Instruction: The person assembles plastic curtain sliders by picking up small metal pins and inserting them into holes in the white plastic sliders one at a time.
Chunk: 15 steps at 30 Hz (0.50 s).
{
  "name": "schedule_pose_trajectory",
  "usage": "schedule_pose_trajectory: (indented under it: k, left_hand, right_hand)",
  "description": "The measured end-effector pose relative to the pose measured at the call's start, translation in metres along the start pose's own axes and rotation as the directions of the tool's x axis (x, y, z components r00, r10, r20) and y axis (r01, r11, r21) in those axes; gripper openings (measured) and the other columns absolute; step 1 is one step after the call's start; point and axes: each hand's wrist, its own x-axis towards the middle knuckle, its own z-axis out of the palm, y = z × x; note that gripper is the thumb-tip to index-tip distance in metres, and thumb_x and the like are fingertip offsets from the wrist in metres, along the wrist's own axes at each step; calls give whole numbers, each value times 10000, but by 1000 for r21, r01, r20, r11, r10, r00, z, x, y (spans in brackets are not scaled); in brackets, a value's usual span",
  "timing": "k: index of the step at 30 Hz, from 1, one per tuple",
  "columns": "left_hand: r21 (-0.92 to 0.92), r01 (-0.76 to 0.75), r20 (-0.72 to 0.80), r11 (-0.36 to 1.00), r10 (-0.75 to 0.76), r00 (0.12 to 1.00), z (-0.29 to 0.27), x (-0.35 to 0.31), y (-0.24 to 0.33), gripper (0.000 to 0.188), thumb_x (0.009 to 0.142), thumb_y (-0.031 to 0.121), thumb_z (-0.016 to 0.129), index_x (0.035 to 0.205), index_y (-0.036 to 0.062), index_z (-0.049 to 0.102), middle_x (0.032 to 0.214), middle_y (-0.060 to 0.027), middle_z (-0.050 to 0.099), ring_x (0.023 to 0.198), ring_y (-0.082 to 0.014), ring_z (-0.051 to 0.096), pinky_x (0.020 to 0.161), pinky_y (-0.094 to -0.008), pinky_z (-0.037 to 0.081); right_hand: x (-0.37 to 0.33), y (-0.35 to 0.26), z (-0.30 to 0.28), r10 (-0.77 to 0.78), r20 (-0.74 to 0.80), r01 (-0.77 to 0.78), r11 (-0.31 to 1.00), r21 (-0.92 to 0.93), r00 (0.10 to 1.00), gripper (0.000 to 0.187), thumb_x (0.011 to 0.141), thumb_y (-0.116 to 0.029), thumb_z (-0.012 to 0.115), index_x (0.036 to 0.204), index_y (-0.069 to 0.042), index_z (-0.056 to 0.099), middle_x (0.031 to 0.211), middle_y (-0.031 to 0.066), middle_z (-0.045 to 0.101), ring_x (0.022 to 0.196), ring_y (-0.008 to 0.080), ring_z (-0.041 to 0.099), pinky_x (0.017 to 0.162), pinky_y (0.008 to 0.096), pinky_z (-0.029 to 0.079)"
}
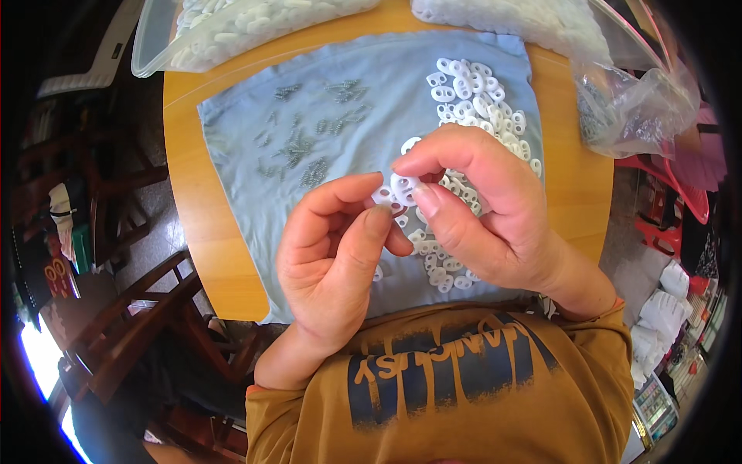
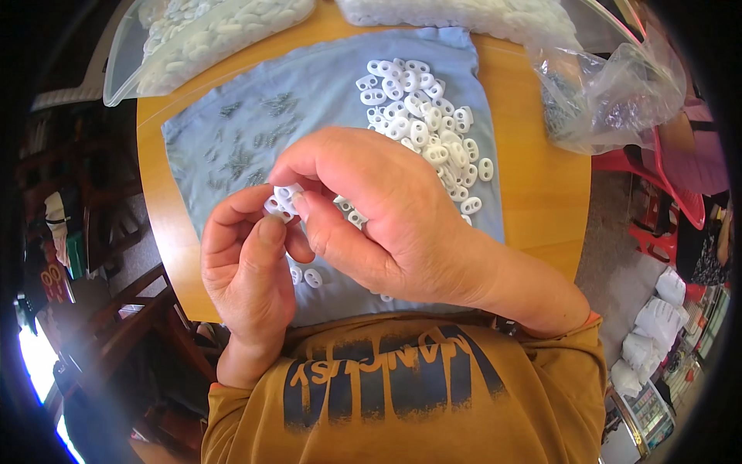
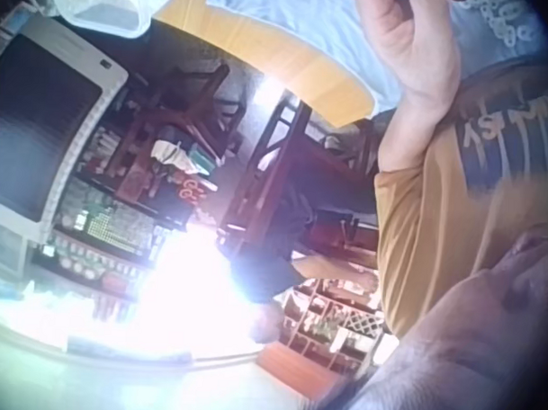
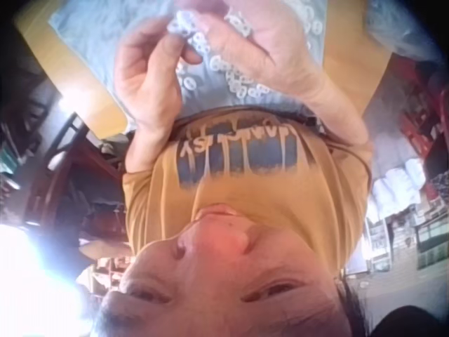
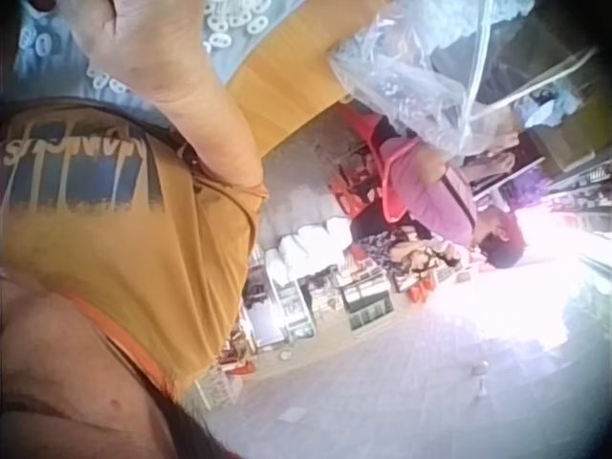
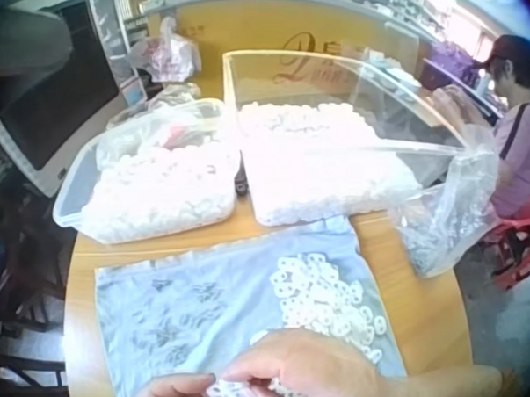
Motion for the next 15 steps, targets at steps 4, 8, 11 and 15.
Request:
schedule_pose_trajectory:
  k: [4,8,11,15]
  left_hand:
    - [-11,-6,12,1000,7,1000,-1,-1,0,234,877,-9,540,1108,-37,512,886,-84,595,712,-111,581,658,-234,488]
    - [-24,-7,26,1000,7,1000,-2,-1,0,234,874,-14,542,1106,-35,511,872,-85,598,709,-117,586,659,-239,490]
    - [-43,-3,28,999,4,1000,-2,-3,-1,237,873,-16,544,1106,-34,506,861,-88,600,707,-129,596,657,-242,494]
    - [-68,-11,42,998,14,999,-1,-3,-2,237,875,-16,544,1107,-34,498,870,-103,610,709,-153,618,656,-252,507]
  right_hand:
    - [0,0,-2,-31,51,33,999,-32,998,182,850,19,504,1027,19,543,893,105,569,779,156,544,712,267,448]
    - [-1,2,-1,-66,51,69,995,-65,997,175,845,20,507,1014,18,551,877,108,573,767,166,547,698,269,447]
    - [-2,2,-1,-76,48,80,993,-82,996,180,841,19,510,1014,18,559,861,109,575,752,177,548,684,272,445]
    - [-5,0,1,-124,31,126,985,-121,992,221,844,2,529,1061,20,564,859,109,575,753,187,547,676,278,446]
